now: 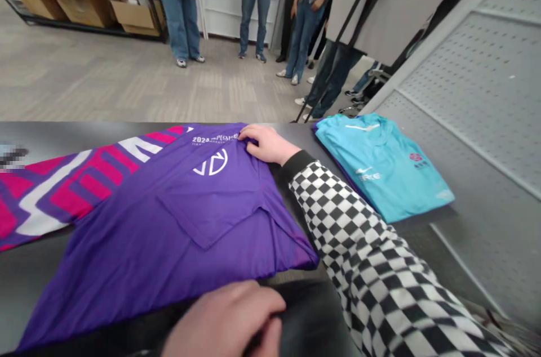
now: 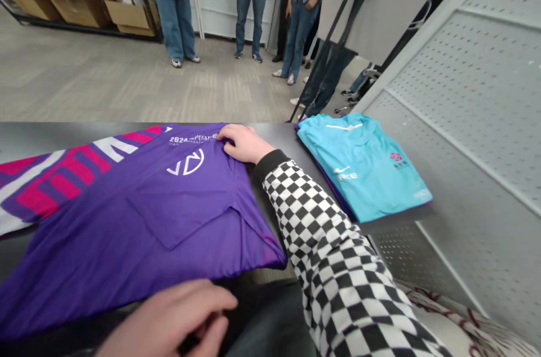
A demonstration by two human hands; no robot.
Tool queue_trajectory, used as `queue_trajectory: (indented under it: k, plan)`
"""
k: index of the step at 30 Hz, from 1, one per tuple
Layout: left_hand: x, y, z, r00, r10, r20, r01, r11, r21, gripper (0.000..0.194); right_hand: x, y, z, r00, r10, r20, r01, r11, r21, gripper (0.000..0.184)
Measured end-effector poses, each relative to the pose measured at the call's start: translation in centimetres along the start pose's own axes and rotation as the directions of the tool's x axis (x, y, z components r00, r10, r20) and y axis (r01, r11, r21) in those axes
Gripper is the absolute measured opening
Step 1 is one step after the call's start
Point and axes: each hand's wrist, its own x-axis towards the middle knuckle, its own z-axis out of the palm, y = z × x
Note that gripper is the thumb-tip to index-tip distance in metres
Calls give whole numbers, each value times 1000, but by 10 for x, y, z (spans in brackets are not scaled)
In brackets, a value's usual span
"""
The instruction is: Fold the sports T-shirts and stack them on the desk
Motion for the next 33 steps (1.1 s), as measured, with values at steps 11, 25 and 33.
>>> queue_trajectory:
  k: [11, 25, 33]
  plan:
    - [69, 47, 60, 983, -73, 169, -9, 898, 440, 65, -30, -10, -20, 993, -81, -88, 94, 984, 150, 32]
    - [35, 24, 62, 994, 94, 56, -105, 963, 250, 38, -39, 2, -10, 999, -3, 42, -8, 968, 250, 28]
    - [-3, 24, 98, 950, -309, 45, 237, 619, -749, 17, -39, 4, -9, 999, 15, 40, -27, 951, 308, 28]
